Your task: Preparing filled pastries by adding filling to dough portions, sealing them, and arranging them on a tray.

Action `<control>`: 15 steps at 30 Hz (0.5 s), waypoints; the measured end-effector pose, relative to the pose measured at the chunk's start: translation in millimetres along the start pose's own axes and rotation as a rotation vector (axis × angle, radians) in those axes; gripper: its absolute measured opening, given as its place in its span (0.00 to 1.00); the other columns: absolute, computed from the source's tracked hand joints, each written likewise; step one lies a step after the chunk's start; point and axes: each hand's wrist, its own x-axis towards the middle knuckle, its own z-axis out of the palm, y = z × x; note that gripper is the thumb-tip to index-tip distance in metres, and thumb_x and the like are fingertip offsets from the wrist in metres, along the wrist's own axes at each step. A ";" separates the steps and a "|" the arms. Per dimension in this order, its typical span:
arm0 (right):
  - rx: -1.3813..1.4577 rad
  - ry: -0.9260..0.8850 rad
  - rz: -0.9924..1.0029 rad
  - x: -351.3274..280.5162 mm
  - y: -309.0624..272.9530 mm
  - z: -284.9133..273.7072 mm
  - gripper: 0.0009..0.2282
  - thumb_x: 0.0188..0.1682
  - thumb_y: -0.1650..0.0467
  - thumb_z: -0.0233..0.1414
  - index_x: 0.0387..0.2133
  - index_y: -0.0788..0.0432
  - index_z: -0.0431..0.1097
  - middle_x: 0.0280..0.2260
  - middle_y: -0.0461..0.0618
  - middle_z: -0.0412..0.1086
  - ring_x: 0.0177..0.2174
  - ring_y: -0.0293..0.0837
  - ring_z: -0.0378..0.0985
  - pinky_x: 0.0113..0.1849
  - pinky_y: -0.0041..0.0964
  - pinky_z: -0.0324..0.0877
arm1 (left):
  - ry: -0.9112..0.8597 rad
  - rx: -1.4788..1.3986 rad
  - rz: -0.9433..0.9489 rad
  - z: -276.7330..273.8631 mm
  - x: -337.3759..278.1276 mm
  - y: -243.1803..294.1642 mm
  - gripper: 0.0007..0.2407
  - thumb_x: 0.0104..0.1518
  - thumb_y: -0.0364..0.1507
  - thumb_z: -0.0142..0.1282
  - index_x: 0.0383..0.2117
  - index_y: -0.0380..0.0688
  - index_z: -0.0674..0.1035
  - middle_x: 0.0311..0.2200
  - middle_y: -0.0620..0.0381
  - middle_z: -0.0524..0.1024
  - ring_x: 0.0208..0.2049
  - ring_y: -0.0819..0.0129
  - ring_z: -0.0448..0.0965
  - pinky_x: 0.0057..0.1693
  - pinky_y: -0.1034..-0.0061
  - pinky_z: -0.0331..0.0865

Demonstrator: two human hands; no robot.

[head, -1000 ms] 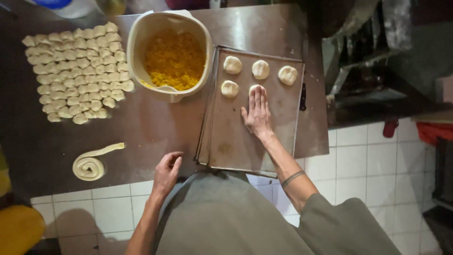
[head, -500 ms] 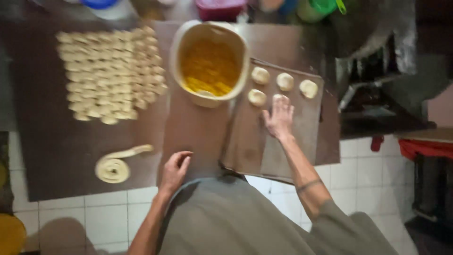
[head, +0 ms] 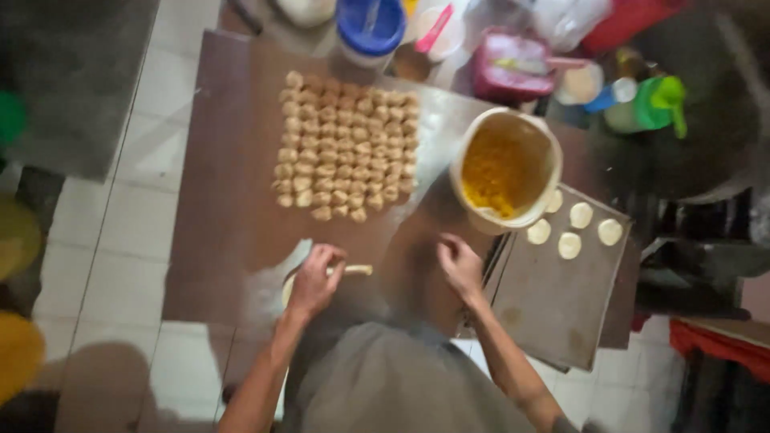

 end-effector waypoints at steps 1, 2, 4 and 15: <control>-0.006 -0.016 0.012 2.9 -25.1 27.4 0.13 0.48 0.56 0.56 0.47 0.30 0.76 0.42 0.36 0.79 0.45 0.41 0.81 0.46 0.39 0.75 | -0.008 -0.003 -0.019 -8.3 -8.0 -13.5 0.04 0.58 0.25 0.60 0.37 0.46 0.82 0.40 0.50 0.76 0.45 0.48 0.80 0.53 0.62 0.75; 0.217 0.068 -0.009 18.2 -48.5 45.5 0.14 0.47 0.64 0.57 0.47 0.43 0.76 0.40 0.45 0.78 0.42 0.44 0.81 0.44 0.40 0.77 | 0.022 0.023 0.018 -10.0 0.6 -24.6 0.08 0.60 0.28 0.58 0.43 0.47 0.80 0.40 0.49 0.77 0.45 0.48 0.80 0.52 0.62 0.75; 0.457 0.191 -0.064 65.6 -61.7 88.3 0.14 0.46 0.71 0.58 0.47 0.56 0.76 0.38 0.55 0.78 0.39 0.47 0.81 0.41 0.40 0.78 | 0.065 0.053 0.103 -1.2 11.2 -47.2 0.11 0.61 0.32 0.57 0.49 0.48 0.79 0.40 0.48 0.77 0.45 0.49 0.80 0.52 0.62 0.74; 0.470 -0.050 0.046 62.4 -88.3 50.1 0.13 0.45 0.60 0.59 0.34 0.55 0.79 0.31 0.42 0.79 0.33 0.33 0.75 0.39 0.30 0.69 | -0.348 0.788 0.251 102.4 11.3 -120.1 0.06 0.57 0.36 0.53 0.37 0.58 0.73 0.35 0.57 0.73 0.37 0.54 0.75 0.42 0.57 0.68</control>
